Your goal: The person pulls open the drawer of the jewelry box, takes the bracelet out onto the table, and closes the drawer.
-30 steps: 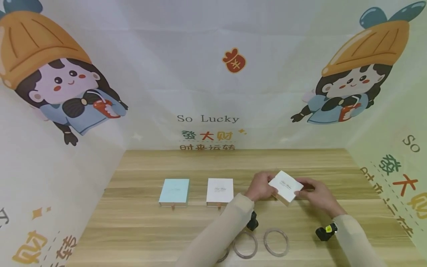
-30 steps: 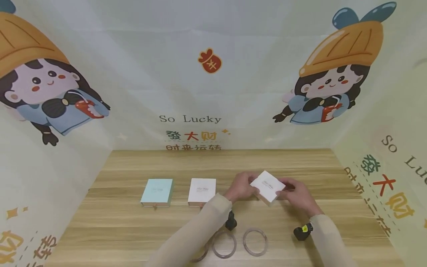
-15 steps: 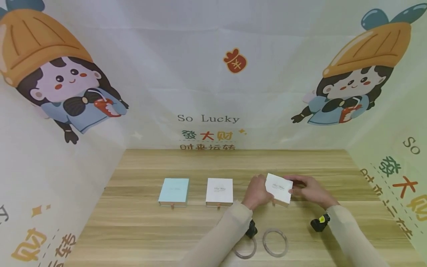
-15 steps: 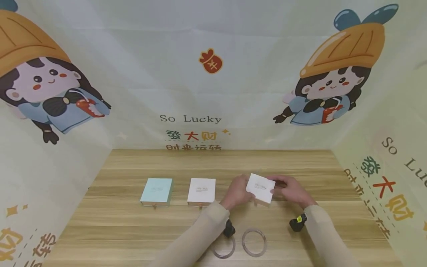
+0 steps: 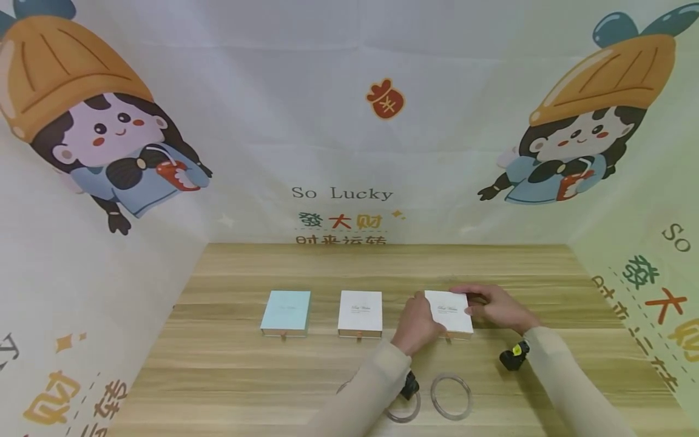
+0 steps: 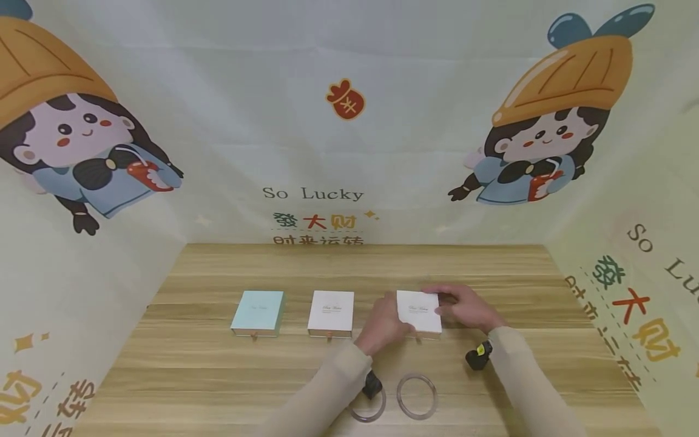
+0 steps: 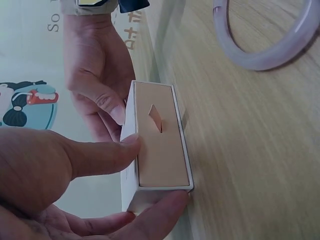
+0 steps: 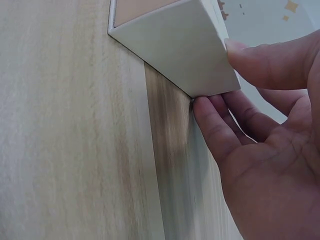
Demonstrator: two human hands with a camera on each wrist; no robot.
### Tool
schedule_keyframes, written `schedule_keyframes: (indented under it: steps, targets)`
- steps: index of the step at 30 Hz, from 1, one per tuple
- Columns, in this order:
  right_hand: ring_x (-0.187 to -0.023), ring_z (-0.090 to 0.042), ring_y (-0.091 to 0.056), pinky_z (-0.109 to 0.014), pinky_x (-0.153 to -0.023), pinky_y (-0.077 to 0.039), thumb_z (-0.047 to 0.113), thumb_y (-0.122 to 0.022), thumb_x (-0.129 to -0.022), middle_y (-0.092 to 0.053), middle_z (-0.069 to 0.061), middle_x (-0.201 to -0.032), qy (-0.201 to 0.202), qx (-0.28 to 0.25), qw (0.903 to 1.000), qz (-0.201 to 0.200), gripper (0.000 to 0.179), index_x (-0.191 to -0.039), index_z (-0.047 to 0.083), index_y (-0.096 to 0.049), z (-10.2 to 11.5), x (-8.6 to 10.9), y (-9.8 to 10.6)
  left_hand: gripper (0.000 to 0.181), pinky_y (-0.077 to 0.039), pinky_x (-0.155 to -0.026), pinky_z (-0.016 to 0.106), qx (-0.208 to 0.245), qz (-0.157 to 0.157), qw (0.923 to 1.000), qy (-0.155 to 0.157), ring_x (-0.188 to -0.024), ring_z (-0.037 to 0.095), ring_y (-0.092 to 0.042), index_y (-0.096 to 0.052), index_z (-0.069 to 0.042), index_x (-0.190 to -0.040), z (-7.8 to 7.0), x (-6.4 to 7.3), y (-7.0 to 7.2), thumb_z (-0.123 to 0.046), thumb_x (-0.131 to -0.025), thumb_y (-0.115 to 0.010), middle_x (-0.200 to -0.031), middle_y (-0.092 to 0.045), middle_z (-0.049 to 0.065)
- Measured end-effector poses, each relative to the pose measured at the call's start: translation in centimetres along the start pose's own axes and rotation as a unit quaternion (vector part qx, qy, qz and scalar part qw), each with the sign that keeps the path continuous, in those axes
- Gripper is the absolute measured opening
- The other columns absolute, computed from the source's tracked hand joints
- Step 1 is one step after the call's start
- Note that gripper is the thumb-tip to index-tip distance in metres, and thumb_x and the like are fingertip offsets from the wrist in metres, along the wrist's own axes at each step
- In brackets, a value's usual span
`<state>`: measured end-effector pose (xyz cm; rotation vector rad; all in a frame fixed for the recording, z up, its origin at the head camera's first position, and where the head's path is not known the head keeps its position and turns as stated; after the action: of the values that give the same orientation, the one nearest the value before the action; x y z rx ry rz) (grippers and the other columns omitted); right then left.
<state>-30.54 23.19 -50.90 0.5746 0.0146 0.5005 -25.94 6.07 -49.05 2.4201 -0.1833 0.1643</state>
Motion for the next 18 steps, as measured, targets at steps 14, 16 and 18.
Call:
schedule_keyframes:
  steps: [14,16,18]
  targets:
    - [-0.135,-0.045,-0.053,-0.026,-0.095,-0.052,0.002,-0.061,-0.097,-0.051,-0.026,-0.151,0.016,-0.002,0.9997,0.016,0.047,-0.143,0.001,-0.057,0.2,0.0,-0.4,0.062,-0.048,-0.063,0.029,0.042,0.024,0.9988,0.009,-0.077,0.022,-0.051,-0.055,0.01,-0.122,0.8,0.5,-0.3,-0.009,-0.073,-0.087,-0.1,-0.06,0.017]
    - [-0.133,-0.044,-0.055,-0.032,-0.098,-0.052,0.007,-0.06,-0.099,-0.054,-0.025,-0.149,0.019,0.013,0.9997,0.009,0.045,-0.144,0.002,-0.056,0.3,0.0,-0.4,0.065,-0.047,-0.06,0.03,0.041,0.032,0.9986,0.013,-0.075,0.022,-0.052,-0.053,0.011,-0.127,1.0,0.5,0.1,-0.016,-0.078,-0.086,-0.102,-0.062,0.018]
    - [-0.132,-0.042,-0.057,-0.042,-0.103,-0.053,0.014,-0.061,-0.101,-0.056,-0.023,-0.147,0.022,0.031,0.9993,-0.005,0.044,-0.144,0.002,-0.056,0.6,0.1,-0.3,0.067,-0.048,-0.057,0.032,0.024,0.04,0.9989,0.009,-0.073,0.024,-0.056,-0.052,0.012,-0.13,0.9,0.5,0.8,-0.026,-0.084,-0.083,-0.102,-0.064,0.021]
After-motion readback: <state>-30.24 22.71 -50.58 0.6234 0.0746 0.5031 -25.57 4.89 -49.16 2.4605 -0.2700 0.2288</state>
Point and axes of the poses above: each hand's wrist, its own x-axis away from the middle knuckle, its own y-axis out of the back of the hand, z = x × y, the point moved 8 cm from there along -x, towards the middle knuckle
